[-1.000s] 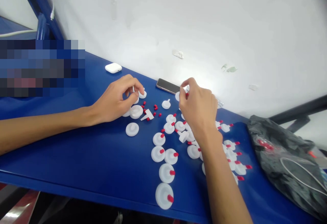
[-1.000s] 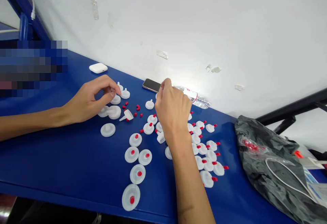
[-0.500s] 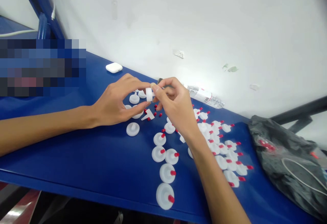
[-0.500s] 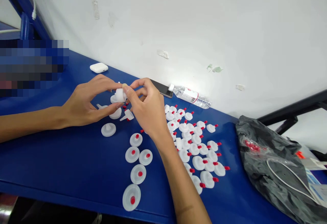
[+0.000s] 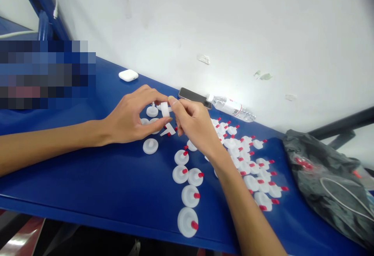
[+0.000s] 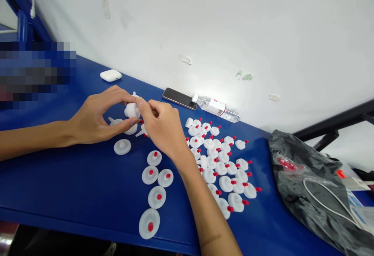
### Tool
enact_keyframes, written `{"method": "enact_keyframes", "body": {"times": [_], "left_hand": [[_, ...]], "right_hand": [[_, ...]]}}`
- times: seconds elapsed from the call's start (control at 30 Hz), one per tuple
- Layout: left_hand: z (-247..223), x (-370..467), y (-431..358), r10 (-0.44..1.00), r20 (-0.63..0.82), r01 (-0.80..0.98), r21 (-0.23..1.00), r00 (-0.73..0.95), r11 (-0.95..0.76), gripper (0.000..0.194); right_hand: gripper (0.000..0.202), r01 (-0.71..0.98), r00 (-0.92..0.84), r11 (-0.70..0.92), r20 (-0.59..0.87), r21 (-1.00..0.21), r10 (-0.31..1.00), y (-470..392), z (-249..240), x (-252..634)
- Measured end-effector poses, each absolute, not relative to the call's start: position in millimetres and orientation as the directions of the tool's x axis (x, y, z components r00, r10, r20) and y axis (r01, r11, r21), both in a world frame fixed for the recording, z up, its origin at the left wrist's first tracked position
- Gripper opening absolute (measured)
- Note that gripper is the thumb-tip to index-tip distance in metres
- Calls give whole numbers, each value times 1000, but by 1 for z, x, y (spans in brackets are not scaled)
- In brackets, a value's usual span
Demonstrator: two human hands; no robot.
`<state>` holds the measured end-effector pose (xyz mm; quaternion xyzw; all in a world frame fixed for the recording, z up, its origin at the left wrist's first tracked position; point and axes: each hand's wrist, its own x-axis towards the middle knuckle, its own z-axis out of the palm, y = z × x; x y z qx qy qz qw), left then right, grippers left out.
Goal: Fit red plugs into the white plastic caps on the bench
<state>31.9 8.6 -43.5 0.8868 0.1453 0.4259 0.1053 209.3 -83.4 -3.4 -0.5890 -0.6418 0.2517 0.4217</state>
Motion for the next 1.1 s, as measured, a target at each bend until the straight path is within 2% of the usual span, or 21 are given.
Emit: {"method": "enact_keyframes", "body": {"times": [0.13, 0.27, 0.4, 0.5, 0.73, 0.9, 1.1], "left_hand": [[-43, 32, 7, 372, 713, 160, 348, 594, -924, 25], [-41, 32, 4, 393, 694, 151, 385, 603, -911, 15], [-39, 30, 4, 379, 685, 117, 398, 622, -910, 9], [-39, 30, 6, 338, 708, 24, 413, 620, -910, 12], [-27, 32, 1, 315, 690, -242, 582, 651, -776, 27], [-25, 34, -4, 414, 660, -313, 700, 627, -641, 25], [-21, 39, -6, 602, 483, -307, 874, 636, -376, 19]], "right_hand": [[56, 504, 22, 188, 230, -843, 973, -84, -4, 208], [53, 451, -16, 216, 234, -866, 972, -85, -5, 204], [53, 462, -24, 251, 271, -850, 962, -85, -5, 200], [50, 448, -38, 281, 296, -849, 954, -85, -6, 198], [48, 393, -104, 362, 350, -845, 931, -87, -6, 192], [46, 371, -111, 388, 375, -843, 920, -89, -2, 189], [42, 383, -104, 394, 385, -835, 917, -87, -8, 189]]}}
